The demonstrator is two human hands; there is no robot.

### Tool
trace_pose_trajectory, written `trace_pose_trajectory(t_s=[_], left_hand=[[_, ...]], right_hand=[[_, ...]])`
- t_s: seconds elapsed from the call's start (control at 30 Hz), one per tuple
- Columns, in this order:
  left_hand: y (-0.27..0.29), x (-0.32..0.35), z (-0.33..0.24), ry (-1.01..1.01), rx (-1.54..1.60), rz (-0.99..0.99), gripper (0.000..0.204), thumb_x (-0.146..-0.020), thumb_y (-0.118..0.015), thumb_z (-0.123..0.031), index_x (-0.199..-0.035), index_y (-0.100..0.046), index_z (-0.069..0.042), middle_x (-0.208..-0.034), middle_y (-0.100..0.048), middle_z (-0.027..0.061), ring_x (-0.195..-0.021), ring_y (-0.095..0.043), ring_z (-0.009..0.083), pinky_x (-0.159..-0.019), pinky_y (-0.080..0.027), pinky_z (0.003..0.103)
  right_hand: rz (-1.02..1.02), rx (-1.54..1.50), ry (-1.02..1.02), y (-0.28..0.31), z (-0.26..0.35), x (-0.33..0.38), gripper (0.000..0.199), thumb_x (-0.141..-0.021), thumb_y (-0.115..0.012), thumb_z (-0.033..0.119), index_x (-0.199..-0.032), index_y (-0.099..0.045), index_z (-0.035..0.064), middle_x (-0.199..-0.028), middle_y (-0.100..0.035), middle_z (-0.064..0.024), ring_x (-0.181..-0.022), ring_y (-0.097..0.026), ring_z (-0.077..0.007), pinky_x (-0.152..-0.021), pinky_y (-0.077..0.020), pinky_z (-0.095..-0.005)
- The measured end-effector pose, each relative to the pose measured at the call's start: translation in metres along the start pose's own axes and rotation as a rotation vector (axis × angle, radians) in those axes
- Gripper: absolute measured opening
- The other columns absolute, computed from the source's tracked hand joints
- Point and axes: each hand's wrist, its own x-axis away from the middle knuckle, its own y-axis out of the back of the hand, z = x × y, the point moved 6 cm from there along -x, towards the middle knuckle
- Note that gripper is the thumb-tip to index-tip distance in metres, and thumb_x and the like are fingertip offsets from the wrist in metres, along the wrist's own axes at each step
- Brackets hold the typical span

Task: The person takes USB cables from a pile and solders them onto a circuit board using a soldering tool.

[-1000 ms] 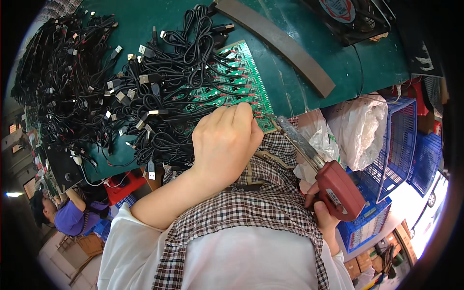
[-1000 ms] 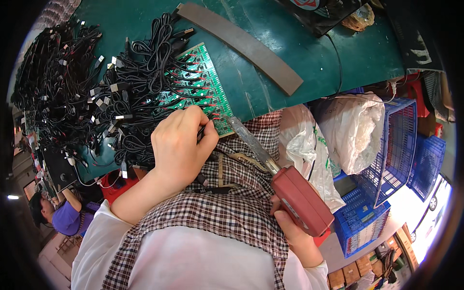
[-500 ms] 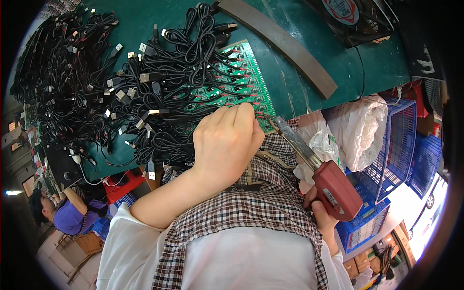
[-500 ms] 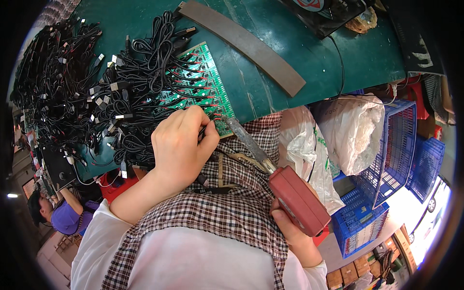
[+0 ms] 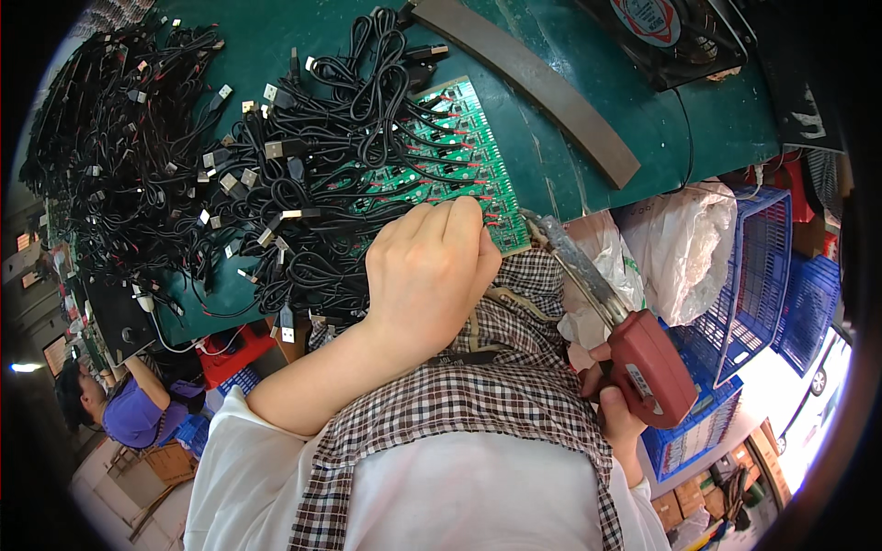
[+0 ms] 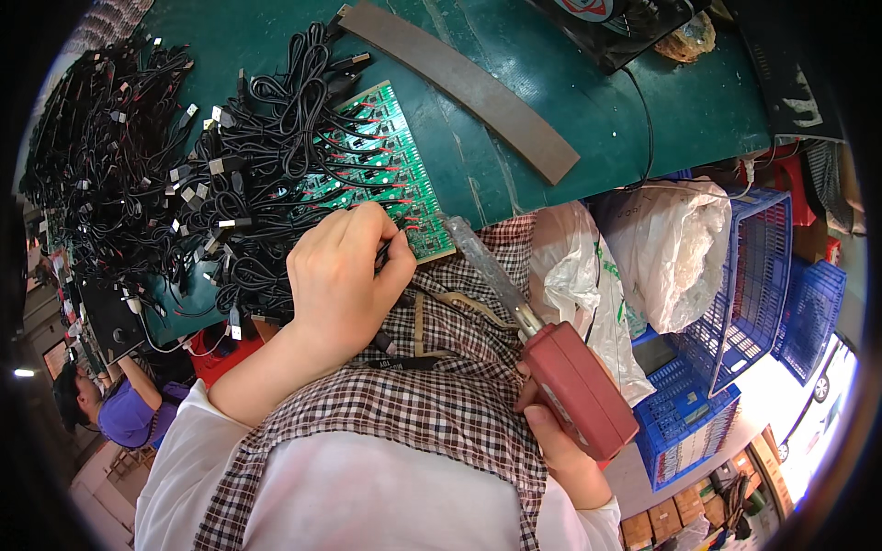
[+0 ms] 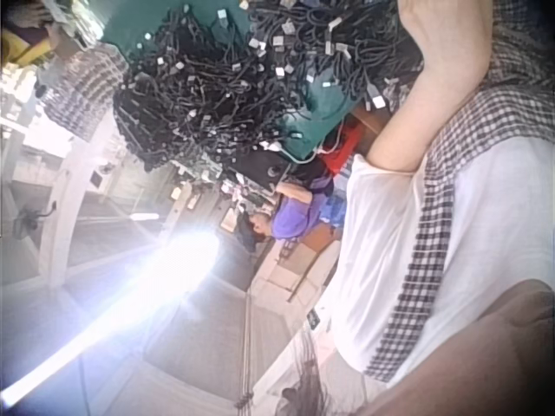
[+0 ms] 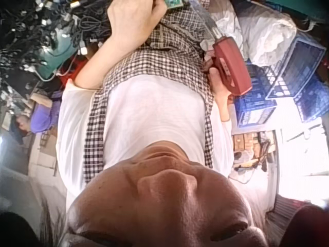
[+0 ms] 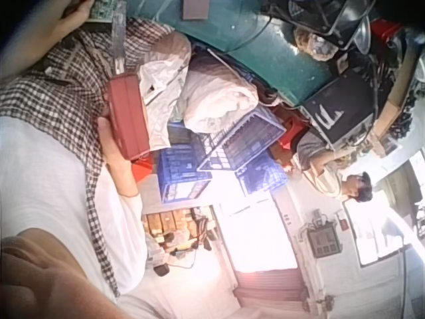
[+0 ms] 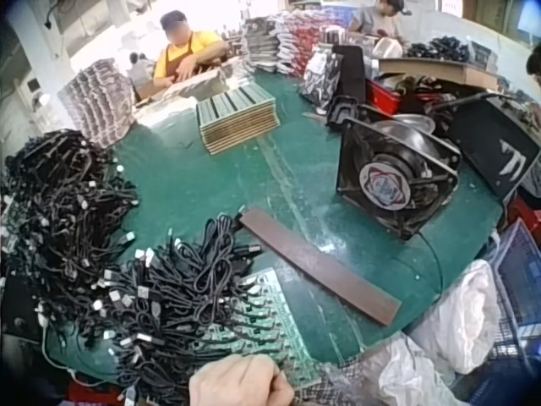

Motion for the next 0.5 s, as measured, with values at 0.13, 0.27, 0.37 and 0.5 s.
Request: trace_pose_trajectory(t_s=[0.13, 0.27, 0.37, 0.5], left_hand=[[0.0005, 0.0004, -0.0001, 0.002, -0.003, -0.004, 0.018, -0.067, -0.066, -0.004, -0.069, -0.049, -0.007, -0.059, -0.048, 0.0049, -0.052, -0.051, 0.0224, -0.047, -0.04, 0.033], [0.0026, -0.0029, -0.003, -0.006, -0.033, 0.033, 0.018, -0.067, -0.067, -0.005, -0.07, -0.049, -0.006, -0.062, -0.05, 0.0051, -0.056, -0.052, 0.0225, -0.049, -0.041, 0.033], [0.0031, -0.007, -0.0044, -0.037, -0.019, 0.075, 0.015, -0.069, -0.067, -0.006, -0.073, -0.052, -0.006, -0.067, -0.052, 0.0056, -0.062, -0.054, 0.0226, -0.052, -0.043, 0.034], [0.0016, -0.0075, -0.0041, -0.129, 0.004, 0.123, 0.011, -0.072, -0.065, -0.004, -0.079, -0.056, -0.006, -0.072, -0.053, 0.0061, -0.068, -0.055, 0.0237, -0.057, -0.044, 0.034]], right_hand=[[-0.044, -0.024, -0.024, 0.0014, 0.0001, 0.0005, 0.068, -0.077, -0.07, 0.03, -0.125, -0.036, -0.0059, -0.098, -0.058, -0.0192, -0.05, -0.049, -0.0158, -0.044, -0.0399, -0.025], [-0.072, -0.046, -0.034, 0.0016, -0.0004, 0.0007, 0.069, -0.076, -0.07, 0.031, -0.124, -0.036, -0.0059, -0.098, -0.058, -0.019, -0.049, -0.049, -0.0157, -0.042, -0.039, -0.0243], [-0.082, -0.058, -0.002, 0.0017, 0.0002, -0.0009, 0.068, -0.077, -0.069, 0.031, -0.124, -0.037, -0.0059, -0.098, -0.058, -0.0186, -0.049, -0.05, -0.0153, -0.041, -0.0386, -0.0239], [-0.11, -0.033, 0.023, 0.0046, 0.003, -0.001, 0.065, -0.078, -0.067, 0.032, -0.123, -0.038, -0.0053, -0.098, -0.057, -0.0184, -0.05, -0.05, -0.0145, -0.042, -0.0386, -0.0237]])
